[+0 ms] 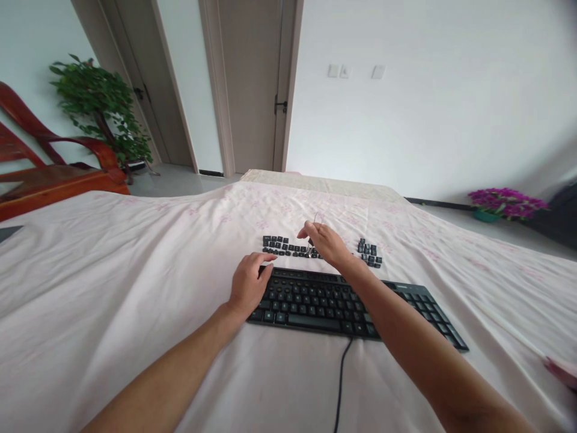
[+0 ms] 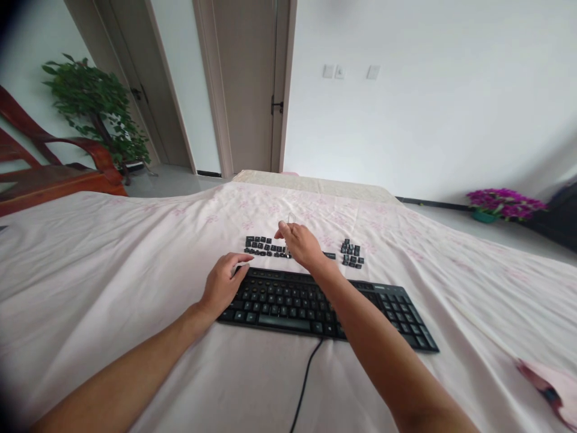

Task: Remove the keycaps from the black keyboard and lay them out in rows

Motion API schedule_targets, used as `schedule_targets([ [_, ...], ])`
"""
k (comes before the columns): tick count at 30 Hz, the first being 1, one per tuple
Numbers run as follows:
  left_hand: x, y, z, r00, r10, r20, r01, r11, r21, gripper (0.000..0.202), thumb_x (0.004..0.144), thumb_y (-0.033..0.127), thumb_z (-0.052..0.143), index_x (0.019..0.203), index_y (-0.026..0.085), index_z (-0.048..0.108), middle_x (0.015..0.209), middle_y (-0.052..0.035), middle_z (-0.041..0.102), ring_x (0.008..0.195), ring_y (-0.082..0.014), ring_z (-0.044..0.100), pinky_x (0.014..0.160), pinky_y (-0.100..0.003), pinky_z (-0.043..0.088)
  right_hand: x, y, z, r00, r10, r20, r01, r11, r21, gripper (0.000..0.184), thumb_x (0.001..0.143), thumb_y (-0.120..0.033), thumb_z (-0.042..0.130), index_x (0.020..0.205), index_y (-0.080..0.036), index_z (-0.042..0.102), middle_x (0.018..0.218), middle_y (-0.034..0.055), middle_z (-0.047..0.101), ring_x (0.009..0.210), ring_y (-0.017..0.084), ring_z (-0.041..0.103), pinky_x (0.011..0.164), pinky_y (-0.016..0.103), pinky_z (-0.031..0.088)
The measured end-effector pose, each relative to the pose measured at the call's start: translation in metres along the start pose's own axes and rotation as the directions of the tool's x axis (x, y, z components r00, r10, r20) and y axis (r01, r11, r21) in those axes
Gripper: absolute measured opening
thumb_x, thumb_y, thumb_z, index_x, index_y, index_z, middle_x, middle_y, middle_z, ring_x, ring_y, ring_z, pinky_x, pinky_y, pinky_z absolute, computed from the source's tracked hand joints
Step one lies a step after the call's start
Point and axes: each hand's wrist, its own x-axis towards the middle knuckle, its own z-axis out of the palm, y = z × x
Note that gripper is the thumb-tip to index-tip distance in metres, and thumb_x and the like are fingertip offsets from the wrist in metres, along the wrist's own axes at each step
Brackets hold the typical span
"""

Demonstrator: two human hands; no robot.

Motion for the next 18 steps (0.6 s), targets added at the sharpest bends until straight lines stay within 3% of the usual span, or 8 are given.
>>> schedule_targets([
  [4, 0.0, 0.018, -0.004, 0.991, 0.104, 0.08, -0.109, 0.991, 0.073, 0.017, 0.086, 0.017, 0.052, 0.094, 0.024, 0.066, 0.096, -0.0016, 0.067, 0.096, -0.0202, 0.058, 0.089, -0.035, 0.044, -0.037, -0.005, -0.005, 0.998, 0.06, -0.007, -0.058, 0.981, 0.183, 0.046, 0.092, -0.048, 0.036, 0.078, -0.016, 0.066, 0.072, 0.0043, 0.066, 0.066, 0.015, 0.059, 0.062, 0.024, 0.043],
  [8, -0.002, 0.025, 0.001, 0.976, 0.087, 0.2, -0.091, 0.996, 0.015, 0.017, 0.084, 0.016, 0.053, 0.087, 0.024, 0.068, 0.089, -0.0005, 0.068, 0.089, -0.0183, 0.061, 0.083, -0.031, 0.047, -0.058, 0.001, 0.007, 0.998, 0.037, 0.054, -0.056, 0.916, 0.397, 0.032, 0.083, -0.046, 0.055, 0.078, -0.016, 0.063, 0.071, 0.0029, 0.065, 0.054, 0.011, 0.053, 0.051, 0.022, 0.041],
  [14, -0.004, 0.02, 0.006, 0.959, -0.002, 0.283, 0.021, 0.998, -0.064, 0.017, 0.081, 0.018, 0.055, 0.087, 0.025, 0.07, 0.088, 0.0007, 0.07, 0.084, -0.0176, 0.064, 0.079, -0.03, 0.048, -0.063, 0.003, 0.012, 0.977, -0.155, 0.144, 0.081, 0.902, 0.424, 0.032, 0.08, -0.046, 0.064, 0.072, -0.016, 0.069, 0.068, 0.0028, 0.065, 0.064, 0.013, 0.057, 0.06, 0.023, 0.044],
  [18, -0.003, 0.019, 0.005, 0.95, -0.011, 0.313, 0.037, 0.996, -0.078, 0.018, 0.08, 0.02, 0.058, 0.089, 0.026, 0.072, 0.088, 0.001, 0.07, 0.085, -0.0183, 0.064, 0.079, -0.03, 0.048, -0.062, 0.001, 0.01, 0.969, -0.15, 0.196, 0.055, 0.907, 0.418, 0.037, 0.08, -0.05, 0.063, 0.072, -0.015, 0.071, 0.066, 0.0021, 0.063, 0.05, 0.009, 0.05, 0.047, 0.02, 0.038],
])
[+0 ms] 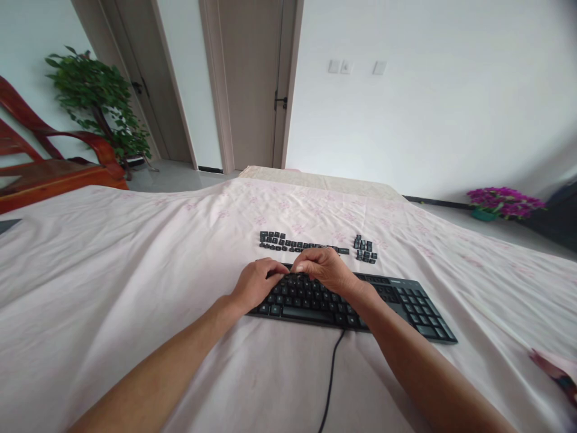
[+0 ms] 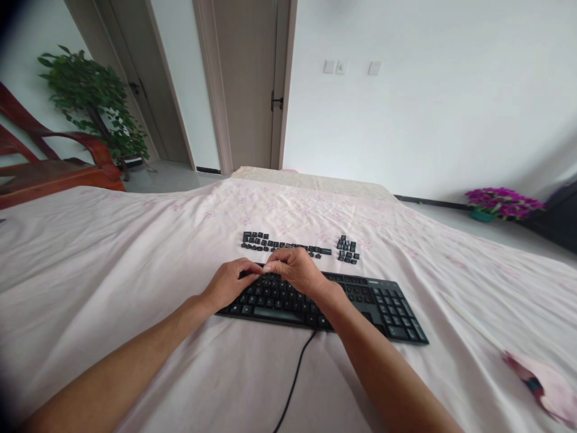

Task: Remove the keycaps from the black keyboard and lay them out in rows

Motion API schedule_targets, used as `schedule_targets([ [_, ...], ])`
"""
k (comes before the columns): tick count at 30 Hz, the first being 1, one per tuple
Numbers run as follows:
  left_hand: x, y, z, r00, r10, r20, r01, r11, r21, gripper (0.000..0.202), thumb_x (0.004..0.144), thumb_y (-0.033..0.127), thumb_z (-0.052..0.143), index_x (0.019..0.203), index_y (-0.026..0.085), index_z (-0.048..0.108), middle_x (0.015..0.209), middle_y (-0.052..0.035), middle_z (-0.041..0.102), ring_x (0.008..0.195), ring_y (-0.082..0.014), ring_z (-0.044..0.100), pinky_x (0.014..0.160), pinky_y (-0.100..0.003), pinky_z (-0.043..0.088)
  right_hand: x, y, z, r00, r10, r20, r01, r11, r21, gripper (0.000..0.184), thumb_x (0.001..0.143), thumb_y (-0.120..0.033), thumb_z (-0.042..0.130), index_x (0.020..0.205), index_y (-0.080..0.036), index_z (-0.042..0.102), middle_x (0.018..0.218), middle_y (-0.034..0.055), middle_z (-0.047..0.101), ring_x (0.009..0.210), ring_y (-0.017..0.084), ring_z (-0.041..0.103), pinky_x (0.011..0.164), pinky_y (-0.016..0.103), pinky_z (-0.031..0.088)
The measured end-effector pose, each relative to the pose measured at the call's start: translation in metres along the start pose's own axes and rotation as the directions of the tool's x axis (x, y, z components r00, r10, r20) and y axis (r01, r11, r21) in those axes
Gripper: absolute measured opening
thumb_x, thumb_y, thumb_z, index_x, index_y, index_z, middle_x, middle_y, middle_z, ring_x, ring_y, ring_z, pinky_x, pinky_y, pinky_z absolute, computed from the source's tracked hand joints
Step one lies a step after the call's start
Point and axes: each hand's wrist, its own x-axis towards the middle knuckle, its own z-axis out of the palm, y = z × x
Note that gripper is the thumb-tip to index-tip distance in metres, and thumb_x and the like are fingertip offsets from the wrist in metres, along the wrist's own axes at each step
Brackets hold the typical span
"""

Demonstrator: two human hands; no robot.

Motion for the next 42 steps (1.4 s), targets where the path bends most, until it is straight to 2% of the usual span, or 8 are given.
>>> schedule_targets([
  [3, 0.0, 0.0, -0.001, 0.999, 0.028, 0.029, -0.029, 0.999, 0.033, 0.018, 0.079, 0.021, 0.058, 0.089, 0.028, 0.072, 0.087, 0.0009, 0.07, 0.084, -0.0185, 0.063, 0.077, -0.029, 0.047, 0.0, 0.001, 0.002, 0.999, 0.018, 0.034, -0.019, 1.0, 0.01, 0.039, 0.079, -0.052, 0.063, 0.072, -0.015, 0.07, 0.065, 0.0015, 0.062, 0.044, 0.007, 0.047, 0.042, 0.02, 0.035],
  [8, 0.001, 0.001, -0.003, 0.993, 0.077, 0.094, -0.089, 0.988, 0.127, 0.017, 0.081, 0.024, 0.058, 0.087, 0.028, 0.072, 0.085, 0.0, 0.068, 0.082, -0.0194, 0.06, 0.073, -0.028, 0.044, 0.0, -0.001, 0.006, 0.994, -0.025, 0.109, 0.029, 0.999, -0.035, 0.042, 0.079, -0.056, 0.061, 0.074, -0.015, 0.07, 0.071, 0.003, 0.064, 0.049, 0.009, 0.052, 0.046, 0.02, 0.04],
  [15, 0.003, 0.002, -0.004, 0.984, 0.08, 0.157, -0.104, 0.983, 0.153, 0.015, 0.081, 0.032, 0.057, 0.079, 0.027, 0.071, 0.079, 0.0, 0.066, 0.081, -0.0198, 0.057, 0.072, -0.027, 0.041, 0.002, -0.018, 0.008, 0.941, -0.222, 0.256, 0.282, 0.931, -0.23, 0.037, 0.085, -0.052, 0.056, 0.077, -0.019, 0.071, 0.077, 0.0042, 0.067, 0.072, 0.015, 0.061, 0.067, 0.023, 0.044],
  [22, 0.004, -0.001, -0.003, 0.988, 0.095, 0.125, -0.119, 0.973, 0.2, 0.01, 0.082, 0.029, 0.059, 0.077, 0.024, 0.066, 0.079, -0.0003, 0.065, 0.079, -0.0205, 0.058, 0.068, -0.028, 0.038, 0.008, -0.007, 0.014, 0.982, -0.118, 0.144, 0.142, 0.975, -0.172, 0.043, 0.083, -0.054, 0.056, 0.071, -0.015, 0.069, 0.067, 0.0024, 0.064, 0.061, 0.012, 0.056, 0.057, 0.021, 0.04],
  [30, 0.004, 0.001, -0.003, 0.988, 0.049, 0.146, -0.086, 0.962, 0.26, 0.008, 0.08, 0.03, 0.061, 0.081, 0.023, 0.064, 0.082, -0.0013, 0.067, 0.081, -0.0218, 0.059, 0.068, -0.028, 0.039, 0.012, -0.022, 0.02, 0.974, -0.141, 0.18, 0.184, 0.949, -0.256, 0.041, 0.085, -0.052, 0.055, 0.068, -0.016, 0.068, 0.067, 0.0014, 0.065, 0.062, 0.012, 0.056, 0.06, 0.021, 0.04],
  [34, 0.004, 0.001, -0.003, 0.986, 0.065, 0.154, -0.105, 0.959, 0.264, 0.012, 0.083, 0.033, 0.059, 0.079, 0.023, 0.064, 0.081, -0.001, 0.067, 0.081, -0.0212, 0.059, 0.068, -0.028, 0.039, 0.008, -0.013, 0.022, 0.975, -0.172, 0.138, 0.205, 0.939, -0.277, 0.041, 0.086, -0.051, 0.055, 0.069, -0.016, 0.067, 0.067, 0.0016, 0.064, 0.063, 0.012, 0.057, 0.06, 0.021, 0.039],
  [38, 0.005, 0.002, -0.003, 0.981, 0.092, 0.17, -0.138, 0.95, 0.281, 0.011, 0.084, 0.031, 0.059, 0.08, 0.024, 0.066, 0.083, -0.0001, 0.068, 0.083, -0.0202, 0.059, 0.071, -0.028, 0.039, 0.004, 0.0, 0.02, 0.989, -0.127, 0.073, 0.139, 0.971, -0.194, 0.043, 0.086, -0.054, 0.052, 0.073, -0.016, 0.067, 0.07, 0.0027, 0.065, 0.063, 0.012, 0.058, 0.058, 0.021, 0.041],
  [42, 0.006, 0.005, 0.0, 0.982, 0.041, 0.182, -0.098, 0.943, 0.318, 0.012, 0.079, 0.033, 0.065, 0.085, 0.024, 0.067, 0.086, 0.0004, 0.068, 0.087, -0.0202, 0.059, 0.075, -0.028, 0.04, 0.005, 0.006, 0.022, 0.985, -0.162, 0.066, 0.171, 0.971, -0.166, 0.043, 0.089, -0.053, 0.05, 0.072, -0.016, 0.065, 0.068, 0.0028, 0.065, 0.064, 0.013, 0.06, 0.058, 0.021, 0.041],
])
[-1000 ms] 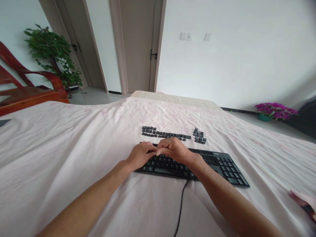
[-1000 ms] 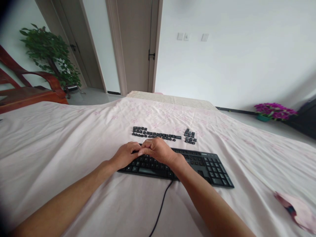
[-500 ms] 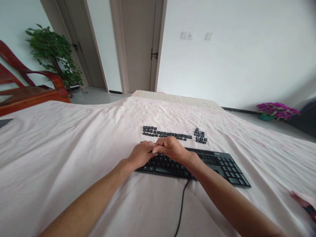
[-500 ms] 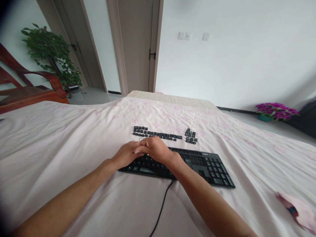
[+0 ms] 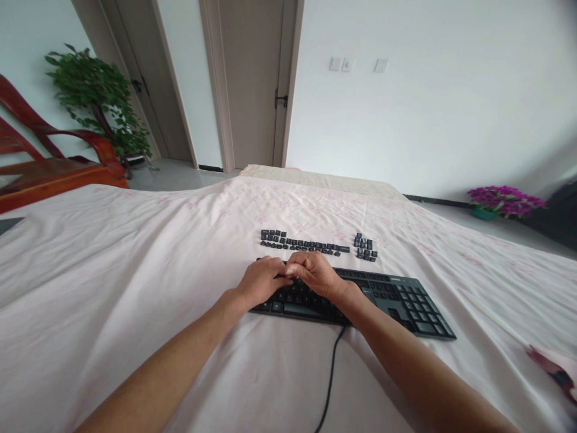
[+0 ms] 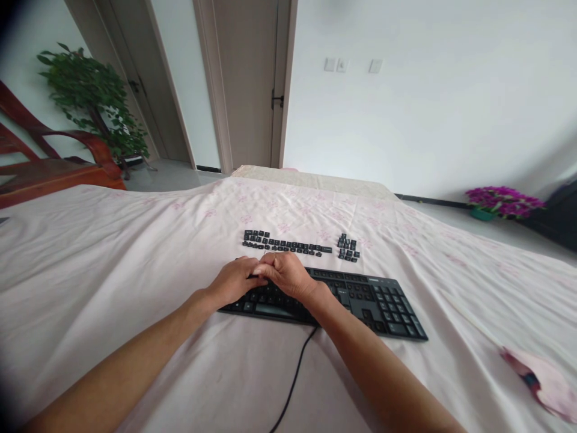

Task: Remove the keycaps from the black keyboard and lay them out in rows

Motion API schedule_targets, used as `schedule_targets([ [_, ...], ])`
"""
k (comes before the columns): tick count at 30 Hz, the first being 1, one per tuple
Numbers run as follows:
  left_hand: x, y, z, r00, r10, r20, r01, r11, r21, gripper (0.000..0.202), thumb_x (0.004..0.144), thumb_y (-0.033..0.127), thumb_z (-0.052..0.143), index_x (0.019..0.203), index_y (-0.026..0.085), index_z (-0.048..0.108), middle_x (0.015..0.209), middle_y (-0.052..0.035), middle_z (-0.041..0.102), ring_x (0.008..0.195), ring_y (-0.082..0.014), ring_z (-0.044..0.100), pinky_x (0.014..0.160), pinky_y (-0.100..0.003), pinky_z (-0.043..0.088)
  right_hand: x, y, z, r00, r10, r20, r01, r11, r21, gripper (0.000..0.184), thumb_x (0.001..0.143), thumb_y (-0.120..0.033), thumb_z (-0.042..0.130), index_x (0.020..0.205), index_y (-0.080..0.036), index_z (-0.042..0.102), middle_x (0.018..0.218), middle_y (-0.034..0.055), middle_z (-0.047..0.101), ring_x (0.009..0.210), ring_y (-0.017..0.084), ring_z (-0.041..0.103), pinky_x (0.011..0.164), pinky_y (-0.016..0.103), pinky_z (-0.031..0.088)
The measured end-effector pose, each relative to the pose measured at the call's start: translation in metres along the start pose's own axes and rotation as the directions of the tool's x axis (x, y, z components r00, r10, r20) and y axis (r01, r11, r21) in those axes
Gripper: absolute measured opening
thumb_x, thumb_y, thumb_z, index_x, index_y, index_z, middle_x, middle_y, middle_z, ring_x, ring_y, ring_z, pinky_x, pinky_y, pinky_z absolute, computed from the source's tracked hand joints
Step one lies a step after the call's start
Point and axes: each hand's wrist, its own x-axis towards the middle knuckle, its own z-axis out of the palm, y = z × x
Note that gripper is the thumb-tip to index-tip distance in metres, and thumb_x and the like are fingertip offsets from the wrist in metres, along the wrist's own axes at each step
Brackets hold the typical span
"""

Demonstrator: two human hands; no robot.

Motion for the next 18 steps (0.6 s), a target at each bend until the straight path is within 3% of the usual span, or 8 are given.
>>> schedule_targets([
  [2, 0.001, 0.001, 0.002, 1.0, -0.005, -0.022, 0.005, 1.0, 0.01, 0.012, 0.079, 0.034, 0.066, 0.084, 0.023, 0.067, 0.085, 0.0008, 0.067, 0.086, -0.0197, 0.059, 0.074, -0.028, 0.041, 0.001, 0.002, 0.005, 0.999, -0.04, -0.02, 0.039, 0.998, -0.038, 0.044, 0.091, -0.051, 0.047, 0.07, -0.017, 0.063, 0.067, 0.0025, 0.065, 0.064, 0.013, 0.06, 0.06, 0.021, 0.042],
  [8, 0.0, 0.004, 0.005, 0.995, 0.076, -0.061, -0.079, 0.996, -0.038, 0.016, 0.087, 0.035, 0.056, 0.08, 0.025, 0.067, 0.083, 0.0026, 0.065, 0.084, -0.016, 0.059, 0.073, -0.024, 0.04, -0.004, 0.007, 0.021, 0.954, -0.169, -0.249, 0.13, 0.977, -0.167, 0.047, 0.096, -0.045, 0.034, 0.063, -0.018, 0.054, 0.062, 0.0026, 0.057, 0.057, 0.012, 0.053, 0.06, 0.024, 0.041],
  [14, -0.005, 0.008, 0.004, 0.994, 0.08, -0.076, -0.088, 0.988, -0.124, 0.025, 0.093, 0.032, 0.045, 0.087, 0.025, 0.068, 0.082, 0.0024, 0.065, 0.079, -0.0144, 0.06, 0.069, -0.023, 0.041, -0.009, 0.011, 0.025, 0.91, -0.248, -0.331, 0.205, 0.966, -0.16, 0.043, 0.097, -0.041, 0.032, 0.064, -0.02, 0.048, 0.062, 0.0027, 0.055, 0.058, 0.013, 0.052, 0.059, 0.025, 0.041],
  [18, -0.004, 0.007, 0.004, 0.998, 0.038, -0.05, -0.047, 0.979, -0.197, 0.017, 0.088, 0.031, 0.054, 0.086, 0.024, 0.069, 0.082, 0.0013, 0.067, 0.082, -0.0171, 0.061, 0.074, -0.025, 0.044, -0.01, 0.011, 0.025, 0.903, -0.254, -0.347, 0.216, 0.966, -0.145, 0.038, 0.096, -0.038, 0.036, 0.064, -0.021, 0.047, 0.062, 0.0019, 0.055, 0.058, 0.013, 0.052, 0.058, 0.025, 0.041],
])
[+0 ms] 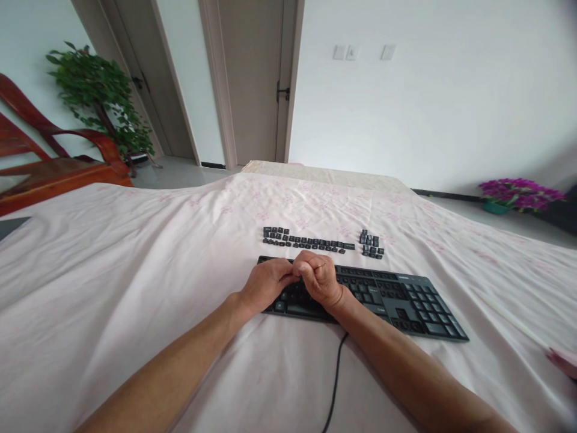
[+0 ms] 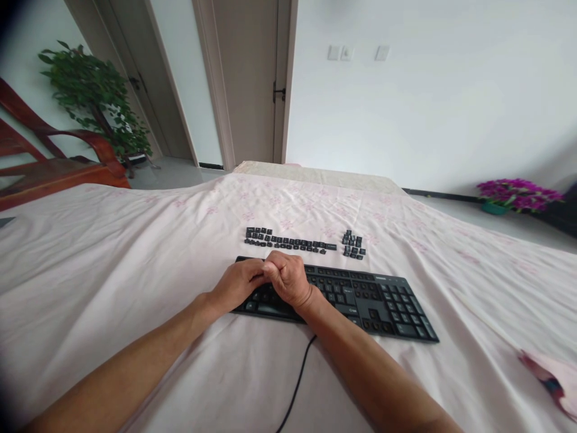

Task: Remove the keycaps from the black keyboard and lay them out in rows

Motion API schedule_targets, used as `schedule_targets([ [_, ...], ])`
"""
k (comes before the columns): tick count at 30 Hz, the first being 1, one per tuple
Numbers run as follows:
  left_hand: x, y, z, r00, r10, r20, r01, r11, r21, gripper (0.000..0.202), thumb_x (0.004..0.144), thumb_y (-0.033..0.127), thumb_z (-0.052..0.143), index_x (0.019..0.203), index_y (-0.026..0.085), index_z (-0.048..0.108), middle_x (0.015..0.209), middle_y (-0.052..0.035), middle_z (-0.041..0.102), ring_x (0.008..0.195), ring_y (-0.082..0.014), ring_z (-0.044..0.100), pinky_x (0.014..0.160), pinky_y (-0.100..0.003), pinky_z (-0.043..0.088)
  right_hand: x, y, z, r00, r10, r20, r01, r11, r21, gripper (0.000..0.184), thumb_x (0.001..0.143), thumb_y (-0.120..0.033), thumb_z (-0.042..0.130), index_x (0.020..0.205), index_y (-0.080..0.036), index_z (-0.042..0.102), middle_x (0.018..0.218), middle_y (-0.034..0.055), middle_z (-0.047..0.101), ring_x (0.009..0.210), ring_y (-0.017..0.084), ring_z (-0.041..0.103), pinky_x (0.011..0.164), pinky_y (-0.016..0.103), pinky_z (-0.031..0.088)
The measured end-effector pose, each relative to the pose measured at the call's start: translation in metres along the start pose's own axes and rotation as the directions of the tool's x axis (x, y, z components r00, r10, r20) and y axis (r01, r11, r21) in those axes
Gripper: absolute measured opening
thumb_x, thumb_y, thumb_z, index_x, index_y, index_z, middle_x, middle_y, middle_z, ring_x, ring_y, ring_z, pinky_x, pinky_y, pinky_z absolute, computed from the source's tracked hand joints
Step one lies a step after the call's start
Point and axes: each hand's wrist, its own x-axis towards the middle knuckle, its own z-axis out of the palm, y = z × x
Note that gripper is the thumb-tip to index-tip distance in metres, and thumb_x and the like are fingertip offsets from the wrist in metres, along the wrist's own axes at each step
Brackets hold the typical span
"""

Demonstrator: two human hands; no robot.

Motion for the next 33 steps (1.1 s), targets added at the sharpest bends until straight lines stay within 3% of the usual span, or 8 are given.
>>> schedule_targets([
  [3, 0.002, -0.002, 0.0, 0.999, -0.018, 0.031, 0.022, 0.991, -0.135, 0.013, 0.08, 0.025, 0.062, 0.09, 0.024, 0.069, 0.087, 0.001, 0.069, 0.084, -0.0177, 0.063, 0.078, -0.027, 0.046, 0.002, -0.005, -0.005, 0.996, 0.012, -0.086, -0.009, 0.999, 0.04, 0.041, 0.097, -0.037, 0.031, 0.063, -0.021, 0.047, 0.062, 0.0025, 0.054, 0.06, 0.014, 0.052, 0.061, 0.027, 0.043],
  [6, 0.002, -0.005, 0.0, 0.999, -0.044, 0.021, 0.048, 0.965, -0.258, 0.028, 0.075, 0.019, 0.066, 0.102, 0.025, 0.067, 0.089, 0.0017, 0.07, 0.082, -0.0161, 0.064, 0.079, -0.027, 0.048, 0.009, -0.013, -0.017, 0.992, 0.016, -0.125, -0.017, 1.0, -0.008, 0.044, 0.098, -0.037, 0.027, 0.064, -0.02, 0.05, 0.065, 0.0038, 0.055, 0.065, 0.015, 0.054, 0.067, 0.029, 0.043],
  [9, 0.001, -0.007, 0.001, 0.997, -0.068, -0.043, 0.052, 0.951, -0.306, 0.035, 0.074, 0.016, 0.065, 0.107, 0.026, 0.065, 0.085, 0.0023, 0.067, 0.079, -0.0145, 0.063, 0.078, -0.027, 0.048, 0.021, -0.021, -0.031, 0.991, 0.122, -0.048, -0.126, 0.987, -0.096, 0.036, 0.097, -0.037, 0.032, 0.082, -0.019, 0.059, 0.063, 0.0011, 0.056, 0.064, 0.014, 0.055, 0.067, 0.026, 0.042],
  [12, 0.0, -0.008, 0.0, 0.988, -0.118, -0.105, 0.065, 0.91, -0.409, 0.035, 0.076, 0.015, 0.062, 0.11, 0.024, 0.062, 0.08, 0.002, 0.064, 0.074, -0.0134, 0.062, 0.076, -0.027, 0.048, 0.031, -0.024, -0.039, 0.954, 0.295, 0.059, -0.282, 0.946, -0.16, 0.029, 0.097, -0.034, 0.035, 0.101, -0.02, 0.06, 0.058, -0.0033, 0.054, 0.056, 0.012, 0.053, 0.06, 0.023, 0.039],
  [16, 0.002, -0.012, -0.001, 0.974, -0.196, -0.117, 0.103, 0.834, -0.542, 0.04, 0.076, 0.015, 0.062, 0.115, 0.022, 0.057, 0.08, 0.0011, 0.063, 0.076, -0.0138, 0.062, 0.077, -0.028, 0.049, 0.033, -0.023, -0.039, 0.913, 0.36, 0.19, -0.289, 0.902, -0.322, 0.025, 0.091, -0.03, 0.048, 0.078, -0.019, 0.066, 0.063, -0.0009, 0.061, 0.061, 0.012, 0.055, 0.059, 0.023, 0.035],
  [20, 0.003, -0.014, -0.002, 0.96, -0.251, -0.12, 0.124, 0.771, -0.624, 0.045, 0.076, 0.016, 0.063, 0.12, 0.023, 0.052, 0.08, 0.001, 0.064, 0.076, -0.0138, 0.063, 0.076, -0.028, 0.049, 0.027, -0.022, -0.031, 0.858, 0.43, 0.282, -0.305, 0.867, -0.395, 0.011, 0.081, -0.026, 0.06, 0.078, -0.022, 0.069, 0.071, -0.001, 0.068, 0.066, 0.013, 0.059, 0.06, 0.022, 0.035],
  [27, 0.002, -0.014, 0.0, 0.948, -0.284, -0.146, 0.136, 0.774, -0.618, 0.045, 0.076, 0.019, 0.064, 0.119, 0.021, 0.052, 0.08, 0.0006, 0.063, 0.075, -0.0138, 0.064, 0.075, -0.028, 0.05, 0.022, -0.018, -0.019, 0.824, 0.518, 0.229, -0.379, 0.805, -0.456, 0.009, 0.076, -0.029, 0.065, 0.073, -0.022, 0.069, 0.068, -0.0002, 0.069, 0.065, 0.015, 0.061, 0.057, 0.023, 0.035],
  [33, 0.001, -0.012, -0.001, 0.915, -0.308, -0.262, 0.113, 0.817, -0.565, 0.041, 0.082, 0.024, 0.059, 0.122, 0.021, 0.051, 0.091, -0.0019, 0.064, 0.083, -0.0142, 0.064, 0.081, -0.03, 0.051, 0.042, 0.003, -0.032, 0.829, 0.535, 0.162, -0.394, 0.766, -0.508, 0.01, 0.076, -0.033, 0.065, 0.076, -0.025, 0.072, 0.071, -0.0004, 0.07, 0.068, 0.016, 0.062, 0.058, 0.025, 0.035],
])
